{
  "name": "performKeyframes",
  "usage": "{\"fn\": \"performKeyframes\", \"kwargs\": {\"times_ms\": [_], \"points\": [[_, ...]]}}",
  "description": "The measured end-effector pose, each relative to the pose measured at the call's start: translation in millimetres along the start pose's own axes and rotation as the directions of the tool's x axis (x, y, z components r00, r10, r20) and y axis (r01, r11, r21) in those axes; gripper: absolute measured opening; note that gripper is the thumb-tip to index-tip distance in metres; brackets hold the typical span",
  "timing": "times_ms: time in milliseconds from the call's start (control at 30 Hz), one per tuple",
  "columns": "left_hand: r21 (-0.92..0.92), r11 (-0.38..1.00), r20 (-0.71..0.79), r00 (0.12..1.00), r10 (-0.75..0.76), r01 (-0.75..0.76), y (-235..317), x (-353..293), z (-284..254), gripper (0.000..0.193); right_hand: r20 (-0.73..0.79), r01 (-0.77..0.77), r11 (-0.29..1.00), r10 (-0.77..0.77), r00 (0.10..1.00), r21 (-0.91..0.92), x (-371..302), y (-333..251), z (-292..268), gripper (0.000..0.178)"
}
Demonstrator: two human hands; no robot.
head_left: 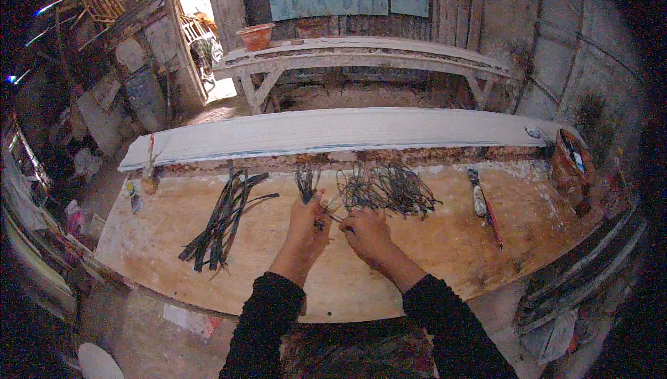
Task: The person repeatedly picks up black cable ties from a wooden workbench, loops them around a bundle, and pulls them tight by hand. The tied bundles are placed back on the table. The task continues with multiple cable ties throughout the clip.
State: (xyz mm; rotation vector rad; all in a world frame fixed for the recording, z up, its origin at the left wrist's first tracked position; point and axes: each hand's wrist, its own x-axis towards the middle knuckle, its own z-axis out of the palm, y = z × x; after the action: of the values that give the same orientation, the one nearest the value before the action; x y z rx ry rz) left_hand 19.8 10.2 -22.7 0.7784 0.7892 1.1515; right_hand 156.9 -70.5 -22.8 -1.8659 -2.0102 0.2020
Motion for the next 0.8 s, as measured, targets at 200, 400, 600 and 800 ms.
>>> {"fn": "performKeyframes", "kwargs": {"times_ms": [200, 400, 600, 800], "points": [[-0.071, 0.992, -0.130, 0.987, 0.096, -0.106, -2, 8, -10, 0.021, -0.205, -0.065, 0.894, 0.171, 0.964, 0.443, 0, -6, -17, 0.013], [-0.128, 0.991, 0.051, 0.998, -0.035, 0.042, -3, 0, -4, 0.040, -0.333, 0.059, 0.854, 0.137, 0.933, 0.516, 2, -3, -31, 0.012], [-0.290, 0.906, 0.290, 0.931, -0.223, 0.307, -4, -33, 23, 0.047, -0.206, 0.087, 0.687, 0.093, 0.974, 0.721, -9, -29, -48, 0.015], [-0.119, 0.957, 0.286, 0.932, -0.222, 0.264, -4, -33, 24, 0.021, -0.181, 0.083, 0.682, 0.073, 0.981, 0.726, -7, -25, -30, 0.018]]}}
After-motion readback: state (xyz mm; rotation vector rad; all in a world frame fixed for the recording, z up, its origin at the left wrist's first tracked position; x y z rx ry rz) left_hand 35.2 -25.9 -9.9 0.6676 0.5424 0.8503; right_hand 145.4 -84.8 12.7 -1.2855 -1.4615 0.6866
